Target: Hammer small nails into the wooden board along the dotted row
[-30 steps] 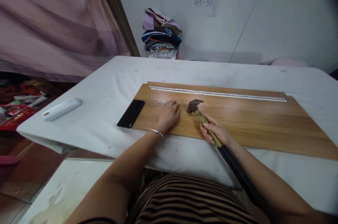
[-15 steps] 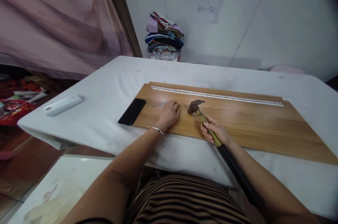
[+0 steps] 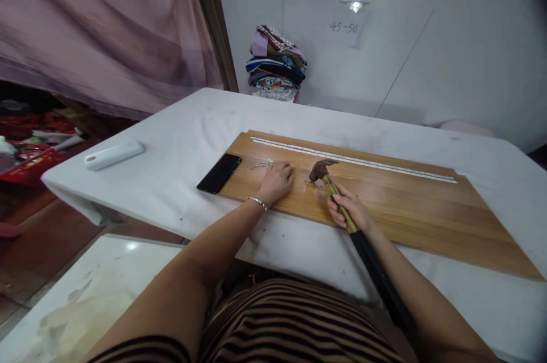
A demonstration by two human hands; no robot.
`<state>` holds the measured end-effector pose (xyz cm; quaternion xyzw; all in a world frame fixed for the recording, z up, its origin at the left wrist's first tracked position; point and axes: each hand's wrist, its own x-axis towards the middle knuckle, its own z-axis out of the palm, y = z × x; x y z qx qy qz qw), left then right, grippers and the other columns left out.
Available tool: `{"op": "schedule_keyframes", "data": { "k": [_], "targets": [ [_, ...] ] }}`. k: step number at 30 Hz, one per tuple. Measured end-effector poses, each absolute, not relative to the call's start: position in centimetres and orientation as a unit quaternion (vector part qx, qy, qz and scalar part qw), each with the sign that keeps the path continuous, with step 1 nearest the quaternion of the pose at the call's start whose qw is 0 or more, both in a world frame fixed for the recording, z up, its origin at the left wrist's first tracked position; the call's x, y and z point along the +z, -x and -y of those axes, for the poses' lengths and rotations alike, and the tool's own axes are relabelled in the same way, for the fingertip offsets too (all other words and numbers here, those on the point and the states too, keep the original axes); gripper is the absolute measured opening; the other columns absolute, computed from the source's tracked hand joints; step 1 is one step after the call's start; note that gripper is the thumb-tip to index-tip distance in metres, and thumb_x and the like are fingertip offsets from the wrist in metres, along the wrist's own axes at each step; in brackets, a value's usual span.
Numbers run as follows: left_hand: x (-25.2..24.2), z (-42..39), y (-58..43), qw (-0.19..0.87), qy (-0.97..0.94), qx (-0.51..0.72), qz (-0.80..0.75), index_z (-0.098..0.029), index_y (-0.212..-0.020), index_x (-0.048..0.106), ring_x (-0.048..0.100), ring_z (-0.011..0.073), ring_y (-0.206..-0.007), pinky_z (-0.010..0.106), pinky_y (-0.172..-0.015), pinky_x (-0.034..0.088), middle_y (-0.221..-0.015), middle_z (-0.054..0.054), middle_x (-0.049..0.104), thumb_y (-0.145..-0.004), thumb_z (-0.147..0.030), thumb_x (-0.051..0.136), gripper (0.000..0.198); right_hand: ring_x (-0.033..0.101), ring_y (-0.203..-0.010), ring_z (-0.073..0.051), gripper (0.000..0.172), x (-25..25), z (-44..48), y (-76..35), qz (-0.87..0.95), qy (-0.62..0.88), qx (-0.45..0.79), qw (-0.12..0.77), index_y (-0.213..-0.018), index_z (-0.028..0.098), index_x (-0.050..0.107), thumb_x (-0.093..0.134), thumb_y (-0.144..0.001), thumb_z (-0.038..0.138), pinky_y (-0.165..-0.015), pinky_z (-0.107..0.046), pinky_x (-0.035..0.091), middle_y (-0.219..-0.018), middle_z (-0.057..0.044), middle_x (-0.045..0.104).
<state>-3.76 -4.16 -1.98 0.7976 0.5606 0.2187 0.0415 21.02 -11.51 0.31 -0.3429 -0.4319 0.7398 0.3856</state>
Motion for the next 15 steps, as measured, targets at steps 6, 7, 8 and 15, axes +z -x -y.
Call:
{"op": "schedule_keyframes", "data": {
  "k": [6,7,8,15],
  "targets": [
    [-1.98,4.11,3.76,0.031,-0.803,0.217,-0.555,-0.018,-0.096,0.071,0.058,0.0248,-0.11,0.041,-0.105,0.044,-0.11,0.012,0.068,-0.092,-0.021,0.051,0.021,0.036,-0.037,-0.005,0.075,0.16,11.49,-20.77,0.426,0.348,0.745,0.378,-0.147,0.028,0.035,0.071,-0.081,0.04,-0.031,-0.017,0.028,-0.065,0.01,0.051],
    [-1.96,4.11,3.78,0.029,-0.803,0.218,-0.554,-0.018,-0.096,0.071,0.058,0.0248,-0.111,0.041,-0.105,0.044,-0.111,0.012,0.068,-0.092,-0.021,0.051,0.021,0.036,-0.037,-0.005,0.077,0.12,11.49,-20.73,0.424,0.348,0.745,0.379,-0.147,0.027,0.035,0.071,-0.081,0.04,-0.031,-0.017,0.029,-0.065,0.01,0.051],
    [-1.94,4.12,3.8,0.028,-0.803,0.218,-0.553,-0.018,-0.097,0.071,0.058,0.0248,-0.112,0.041,-0.105,0.044,-0.112,0.012,0.068,-0.092,-0.021,0.051,0.021,0.036,-0.037,-0.005,0.078,0.1,11.49,-20.7,0.423,0.347,0.746,0.38,-0.148,0.027,0.035,0.071,-0.081,0.04,-0.031,-0.017,0.029,-0.065,0.01,0.051],
    [-1.77,4.18,3.88,0.032,-0.801,0.216,-0.558,-0.019,-0.097,0.072,0.059,0.0256,-0.112,0.042,-0.102,0.045,-0.112,0.011,0.068,-0.092,-0.022,0.051,0.021,0.037,-0.037,-0.005,0.077,0.36,11.43,-20.8,0.423,0.339,0.749,0.38,-0.148,0.028,0.035,0.071,-0.081,0.041,-0.032,-0.017,0.028,-0.066,0.01,0.051]
  ]
}}
